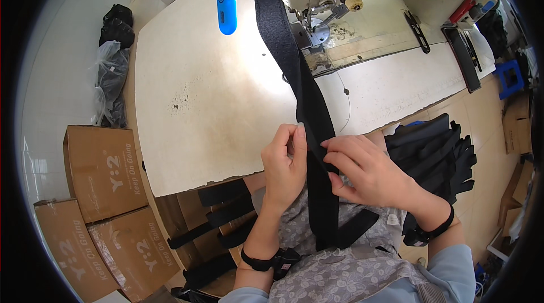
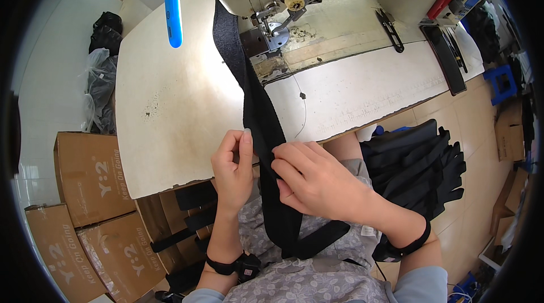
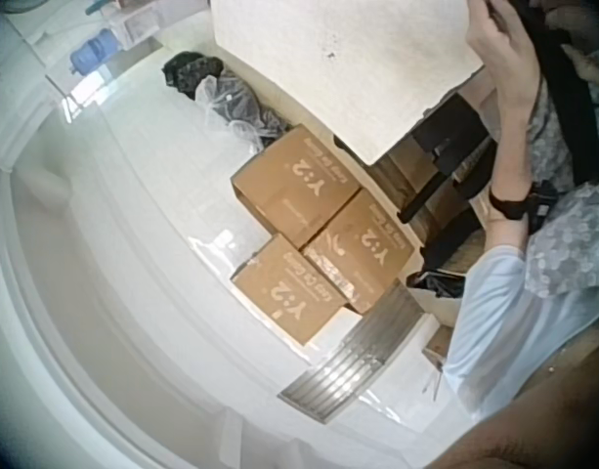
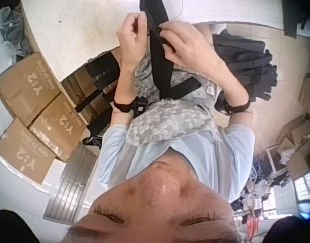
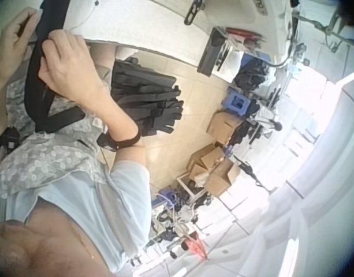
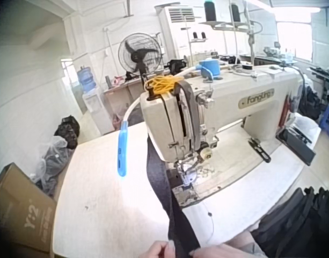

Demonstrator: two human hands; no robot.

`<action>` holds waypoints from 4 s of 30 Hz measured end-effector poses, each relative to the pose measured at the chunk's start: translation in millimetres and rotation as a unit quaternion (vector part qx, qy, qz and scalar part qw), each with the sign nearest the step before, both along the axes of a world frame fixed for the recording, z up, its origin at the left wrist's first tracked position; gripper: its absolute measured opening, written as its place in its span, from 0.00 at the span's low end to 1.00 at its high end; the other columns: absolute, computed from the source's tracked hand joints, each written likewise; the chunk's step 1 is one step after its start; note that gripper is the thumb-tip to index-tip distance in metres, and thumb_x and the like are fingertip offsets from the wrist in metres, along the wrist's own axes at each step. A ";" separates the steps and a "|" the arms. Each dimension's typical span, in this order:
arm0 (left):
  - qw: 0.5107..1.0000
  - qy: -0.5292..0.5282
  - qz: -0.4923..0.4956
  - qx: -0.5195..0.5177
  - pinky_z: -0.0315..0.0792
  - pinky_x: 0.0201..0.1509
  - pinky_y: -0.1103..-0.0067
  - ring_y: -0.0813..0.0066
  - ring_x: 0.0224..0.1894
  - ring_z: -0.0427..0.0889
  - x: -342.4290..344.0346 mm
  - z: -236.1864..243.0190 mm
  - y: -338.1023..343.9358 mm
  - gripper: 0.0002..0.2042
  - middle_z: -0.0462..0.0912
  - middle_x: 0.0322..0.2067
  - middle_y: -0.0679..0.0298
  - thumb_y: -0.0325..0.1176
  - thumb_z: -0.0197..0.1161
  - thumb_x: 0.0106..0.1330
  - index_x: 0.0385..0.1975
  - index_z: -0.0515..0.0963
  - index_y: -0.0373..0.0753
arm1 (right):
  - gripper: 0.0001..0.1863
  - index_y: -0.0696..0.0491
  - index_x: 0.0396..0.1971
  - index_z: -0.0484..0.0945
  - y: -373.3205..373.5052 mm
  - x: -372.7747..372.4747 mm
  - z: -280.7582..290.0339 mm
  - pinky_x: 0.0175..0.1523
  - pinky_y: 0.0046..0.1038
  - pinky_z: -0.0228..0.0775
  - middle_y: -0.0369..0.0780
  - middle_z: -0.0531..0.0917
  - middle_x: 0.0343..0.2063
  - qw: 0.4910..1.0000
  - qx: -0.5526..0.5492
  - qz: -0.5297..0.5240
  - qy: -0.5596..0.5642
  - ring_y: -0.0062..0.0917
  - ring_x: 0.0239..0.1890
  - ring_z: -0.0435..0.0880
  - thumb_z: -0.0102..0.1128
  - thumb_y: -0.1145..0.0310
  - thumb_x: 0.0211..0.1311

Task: The person uses scissors to trim the edges of a black fabric strap and then folds it. They place the strap under the sewing machine needle and sew a straight line along its length. The person then trims the excess thread and adjusts the strap on the table.

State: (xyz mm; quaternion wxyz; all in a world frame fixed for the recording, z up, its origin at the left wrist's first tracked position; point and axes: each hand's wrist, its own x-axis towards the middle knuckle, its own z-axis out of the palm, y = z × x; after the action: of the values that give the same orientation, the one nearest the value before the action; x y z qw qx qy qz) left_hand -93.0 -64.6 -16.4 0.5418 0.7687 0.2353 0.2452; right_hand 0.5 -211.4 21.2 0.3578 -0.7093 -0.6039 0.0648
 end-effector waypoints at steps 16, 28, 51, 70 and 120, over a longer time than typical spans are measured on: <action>1.000 0.007 0.001 -0.009 0.58 0.24 0.86 0.89 0.22 0.61 0.9 2.2 -1.9 0.11 0.66 0.18 0.73 0.32 0.54 0.73 0.27 0.70 0.34 | 0.12 0.57 0.29 0.73 -0.6 7.3 -5.2 0.55 0.36 0.66 0.41 0.74 0.36 0.999 0.005 0.047 -0.025 0.33 0.46 0.76 0.65 0.74 0.42; 0.994 -0.011 -0.018 0.105 0.65 0.26 0.82 0.82 0.22 0.68 7.7 -0.6 -6.6 0.05 0.74 0.22 0.65 0.27 0.59 0.67 0.34 0.71 0.33 | 0.08 0.55 0.25 0.75 -5.3 26.8 -14.7 0.59 0.37 0.60 0.37 0.75 0.32 0.974 -0.012 0.190 0.120 0.32 0.43 0.75 0.62 0.77 0.42; 0.920 0.074 -0.137 0.360 0.61 0.40 0.73 0.69 0.36 0.69 0.2 0.8 -2.1 0.21 0.69 0.32 0.64 0.31 0.64 0.60 0.55 0.75 0.39 | 0.05 0.52 0.25 0.79 -32.0 7.8 -27.8 0.51 0.32 0.63 0.34 0.78 0.31 0.913 -0.030 0.262 0.311 0.29 0.40 0.77 0.62 0.76 0.45; 0.964 -0.045 -0.105 0.241 0.74 0.29 0.81 0.78 0.24 0.76 86.4 -9.1 68.2 0.16 0.74 0.35 0.60 0.26 0.69 0.57 0.45 0.76 0.31 | 0.04 0.56 0.23 0.76 -27.9 10.5 -30.5 0.57 0.37 0.62 0.40 0.75 0.37 0.928 -0.053 0.262 0.261 0.33 0.50 0.74 0.61 0.73 0.46; 0.928 -0.087 -0.037 0.361 0.73 0.30 0.70 0.56 0.27 0.80 75.5 -11.6 63.1 0.03 0.80 0.27 0.53 0.25 0.61 0.63 0.33 0.76 0.32 | 0.17 0.53 0.46 0.73 44.5 94.2 -17.2 0.40 0.32 0.73 0.40 0.76 0.33 0.980 -0.050 -0.155 -0.113 0.34 0.38 0.79 0.60 0.61 0.62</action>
State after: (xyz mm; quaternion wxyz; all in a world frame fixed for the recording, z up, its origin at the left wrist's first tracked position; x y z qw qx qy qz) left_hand -17.5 -1.5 -28.1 0.2546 0.8964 0.0540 0.3589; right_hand 94.6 -166.9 4.0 0.2571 -0.8138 -0.5195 -0.0424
